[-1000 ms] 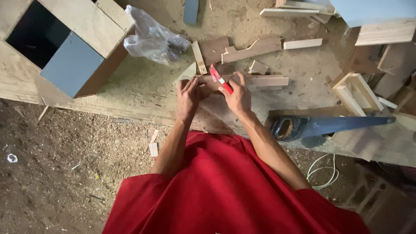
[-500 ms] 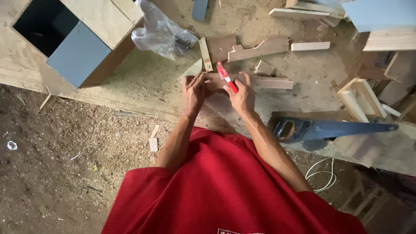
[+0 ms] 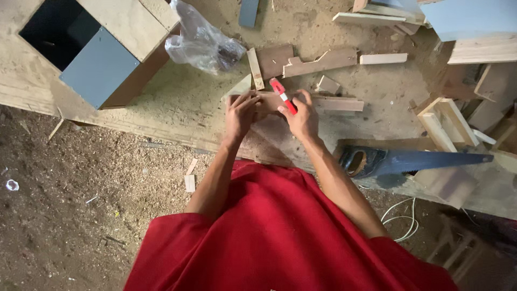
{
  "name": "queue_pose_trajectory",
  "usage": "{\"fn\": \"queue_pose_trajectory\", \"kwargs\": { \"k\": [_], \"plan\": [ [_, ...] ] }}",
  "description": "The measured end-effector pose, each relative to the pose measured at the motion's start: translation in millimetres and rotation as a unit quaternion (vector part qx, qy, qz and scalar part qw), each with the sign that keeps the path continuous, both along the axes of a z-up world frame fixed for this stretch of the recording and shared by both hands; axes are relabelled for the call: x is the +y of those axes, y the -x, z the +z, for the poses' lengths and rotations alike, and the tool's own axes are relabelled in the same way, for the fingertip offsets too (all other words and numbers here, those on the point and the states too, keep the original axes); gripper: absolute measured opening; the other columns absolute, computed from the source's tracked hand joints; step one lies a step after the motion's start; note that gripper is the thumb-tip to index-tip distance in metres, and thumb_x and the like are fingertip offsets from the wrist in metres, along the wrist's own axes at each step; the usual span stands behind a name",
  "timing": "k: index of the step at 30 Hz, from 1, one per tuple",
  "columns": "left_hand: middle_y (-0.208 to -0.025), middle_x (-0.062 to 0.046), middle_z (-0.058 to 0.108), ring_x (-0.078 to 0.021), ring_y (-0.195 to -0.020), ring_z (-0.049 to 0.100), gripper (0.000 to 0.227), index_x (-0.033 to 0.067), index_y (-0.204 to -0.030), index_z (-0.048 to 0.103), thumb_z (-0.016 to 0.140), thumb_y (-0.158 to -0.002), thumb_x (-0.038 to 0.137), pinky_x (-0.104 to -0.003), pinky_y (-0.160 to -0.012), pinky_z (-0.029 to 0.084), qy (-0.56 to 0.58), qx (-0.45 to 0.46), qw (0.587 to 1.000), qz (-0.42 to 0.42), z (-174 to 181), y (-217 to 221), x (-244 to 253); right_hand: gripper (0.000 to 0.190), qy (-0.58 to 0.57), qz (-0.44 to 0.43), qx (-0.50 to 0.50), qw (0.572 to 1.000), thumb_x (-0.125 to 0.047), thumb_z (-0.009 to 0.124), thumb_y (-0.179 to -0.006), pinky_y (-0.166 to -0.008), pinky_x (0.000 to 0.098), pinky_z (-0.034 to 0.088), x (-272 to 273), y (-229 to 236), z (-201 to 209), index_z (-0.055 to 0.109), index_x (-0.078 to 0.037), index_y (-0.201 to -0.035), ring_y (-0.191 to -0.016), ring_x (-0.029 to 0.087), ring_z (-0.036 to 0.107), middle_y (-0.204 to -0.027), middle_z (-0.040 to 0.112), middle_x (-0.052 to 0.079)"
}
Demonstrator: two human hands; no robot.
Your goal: The person assembles small wooden boxes by hammering nails into wooden pieces. They repeatedly pick up nails, position them on the wood, and strike with a hammer to secure the pieces together.
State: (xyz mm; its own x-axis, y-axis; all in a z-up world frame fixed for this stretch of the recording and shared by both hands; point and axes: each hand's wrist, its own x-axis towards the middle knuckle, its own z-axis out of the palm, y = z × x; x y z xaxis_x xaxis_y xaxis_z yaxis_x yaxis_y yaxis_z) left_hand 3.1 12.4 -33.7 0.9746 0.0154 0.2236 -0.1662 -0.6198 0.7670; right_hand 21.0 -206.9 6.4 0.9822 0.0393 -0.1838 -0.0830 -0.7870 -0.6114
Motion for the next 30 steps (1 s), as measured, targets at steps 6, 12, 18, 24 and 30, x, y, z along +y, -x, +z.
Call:
{"fn": "queue_pose_trajectory", "kwargs": {
  "k": [6,12,18,24,30],
  "plan": [
    [-0.125,-0.005,0.071,-0.0302,-0.106,0.06,0.051,0.0114,-0.123,0.072,0.083,-0.074,0.014,-0.04,-0.1,0.048,0.013,0.013,1.0,-0.018,10,-3,3,0.037,0.008,0.017,-0.048,0.999,-0.034,0.086,-0.086,-0.084,0.0473,0.055,2,0,0,0.071,-0.003,-0.101,-0.101,0.039,0.069,-0.141,0.057,0.016],
    [-0.121,-0.011,0.069,-0.0355,-0.103,0.057,0.048,0.0079,-0.124,0.072,0.083,-0.077,0.017,-0.043,-0.096,0.046,0.016,0.022,0.999,-0.027,22,-10,5,0.038,0.005,-0.001,-0.009,1.0,-0.036,0.085,-0.085,-0.085,0.0478,0.054,4,-1,1,0.073,-0.005,-0.104,-0.1,0.038,0.069,-0.143,0.056,0.015],
    [-0.118,-0.007,0.073,-0.0326,-0.102,0.058,0.028,0.0118,-0.114,0.074,0.08,-0.088,0.019,-0.042,-0.095,0.047,0.03,0.005,0.999,-0.022,27,-11,4,0.04,0.021,-0.006,-0.037,0.999,-0.037,0.086,-0.084,-0.086,0.048,0.054,8,3,6,0.073,-0.004,-0.102,-0.106,0.039,0.067,-0.141,0.058,0.014],
    [-0.117,-0.007,0.074,-0.0317,-0.102,0.06,0.026,0.0113,-0.111,0.075,0.079,-0.086,0.017,-0.042,-0.095,0.046,0.035,0.019,0.999,-0.011,25,-6,-1,0.038,0.018,0.01,-0.043,0.999,-0.037,0.084,-0.087,-0.089,0.0476,0.055,6,7,4,0.072,-0.003,-0.099,-0.111,0.038,0.067,-0.142,0.058,0.017],
    [-0.121,-0.007,0.072,-0.0303,-0.107,0.062,0.041,0.0119,-0.123,0.072,0.085,-0.086,0.023,-0.042,-0.098,0.045,0.028,0.02,0.998,-0.059,20,-15,11,0.039,0.016,0.011,-0.024,1.0,-0.039,0.083,-0.086,-0.087,0.0492,0.054,3,1,3,0.073,-0.004,-0.101,-0.108,0.041,0.067,-0.142,0.058,0.019]
  ]
}}
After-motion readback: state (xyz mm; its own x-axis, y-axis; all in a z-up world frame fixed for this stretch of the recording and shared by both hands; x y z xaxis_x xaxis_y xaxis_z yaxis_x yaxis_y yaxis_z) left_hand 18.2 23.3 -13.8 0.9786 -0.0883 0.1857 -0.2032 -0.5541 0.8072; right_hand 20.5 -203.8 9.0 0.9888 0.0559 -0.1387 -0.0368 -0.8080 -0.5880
